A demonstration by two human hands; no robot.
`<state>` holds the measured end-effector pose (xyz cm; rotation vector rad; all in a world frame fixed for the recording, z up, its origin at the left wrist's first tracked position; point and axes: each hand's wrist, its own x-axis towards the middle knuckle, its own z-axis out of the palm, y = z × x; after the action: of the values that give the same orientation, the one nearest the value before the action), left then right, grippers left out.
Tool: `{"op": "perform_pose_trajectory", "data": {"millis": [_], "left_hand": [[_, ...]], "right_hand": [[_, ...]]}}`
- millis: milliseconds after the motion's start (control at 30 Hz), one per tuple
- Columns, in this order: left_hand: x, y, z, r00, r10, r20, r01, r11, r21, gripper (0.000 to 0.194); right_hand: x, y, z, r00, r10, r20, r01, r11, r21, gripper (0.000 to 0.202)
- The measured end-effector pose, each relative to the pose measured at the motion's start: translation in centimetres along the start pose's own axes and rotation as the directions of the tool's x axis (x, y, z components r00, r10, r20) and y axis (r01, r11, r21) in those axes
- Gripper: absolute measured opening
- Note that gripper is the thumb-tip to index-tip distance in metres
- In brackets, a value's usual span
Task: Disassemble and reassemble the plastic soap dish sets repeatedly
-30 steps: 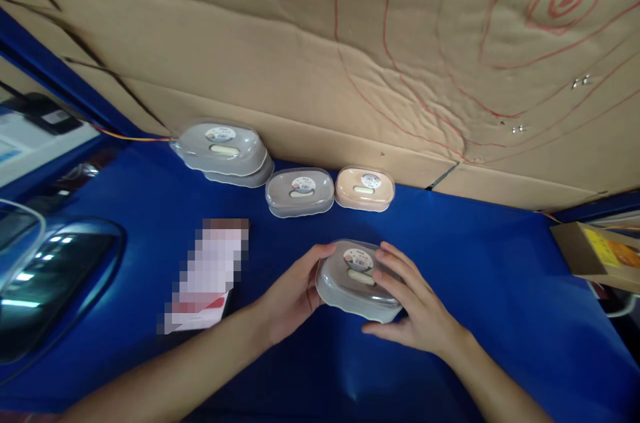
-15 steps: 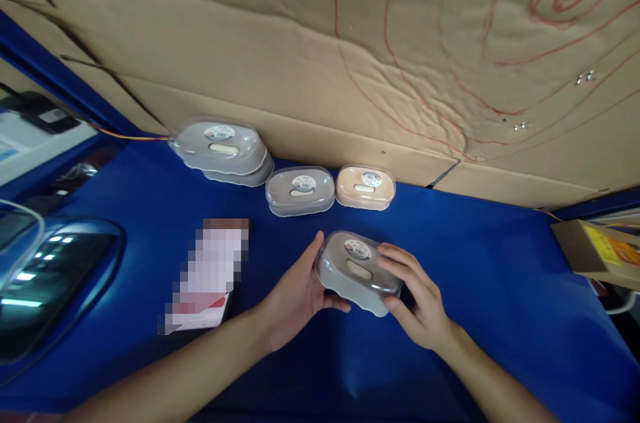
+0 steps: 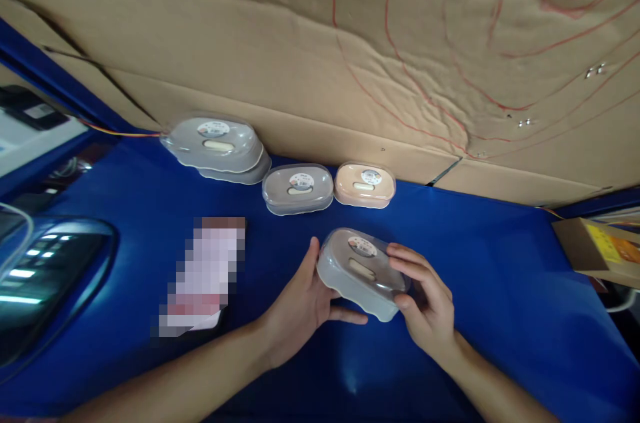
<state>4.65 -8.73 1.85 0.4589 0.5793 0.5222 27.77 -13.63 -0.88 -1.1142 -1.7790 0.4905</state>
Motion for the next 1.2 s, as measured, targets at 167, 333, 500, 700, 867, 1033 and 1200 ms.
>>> {"op": "perform_pose_trajectory", "data": {"millis": [167,333,500,700,867,1033,1200], "left_hand": [[0.2,-0.5,0.0,0.999,0.040,0.010,-0.039,0.998,-0.042,0.077],[0.2,-0.8,0.2,0.995,0.069,0.065,-0.056,0.982,-0.180,0.074],[-0.1,-0.5,0.3,0.997,0.056,0.051,-0.045,0.978,-0.203,0.080],[-0.1,0.0,0.3,1.000,0.004,-0.026,-0.010,0.976,-0.217,0.078],[0.0,0.3,0.0,0.998,0.029,-0.053,-0.040,0.976,-0.215,0.073],[0.0,0.3,0.0,0.997,0.044,-0.064,-0.055,0.982,-0.179,0.071],[0.1,0.4,0.1,0.989,0.090,-0.118,-0.107,0.985,-0.139,0.062]], "right_hand": [[0.5,-0.8,-0.2,0.996,-0.087,-0.015,0.086,0.993,-0.082,0.043],[0.8,-1.0,-0.1,0.992,-0.128,-0.014,0.126,0.990,-0.062,0.043],[0.5,-0.9,0.2,0.997,-0.075,0.016,0.076,0.996,-0.037,0.044],[0.4,-0.8,-0.4,0.991,-0.057,-0.124,0.055,0.998,-0.016,0.041],[0.2,-0.7,-0.1,0.992,-0.108,-0.069,0.104,0.992,-0.067,0.039],[0.2,-0.6,0.4,0.987,-0.162,0.010,0.162,0.981,-0.102,0.038],[0.1,-0.5,0.3,0.983,-0.158,0.091,0.170,0.973,-0.153,0.039]]}}
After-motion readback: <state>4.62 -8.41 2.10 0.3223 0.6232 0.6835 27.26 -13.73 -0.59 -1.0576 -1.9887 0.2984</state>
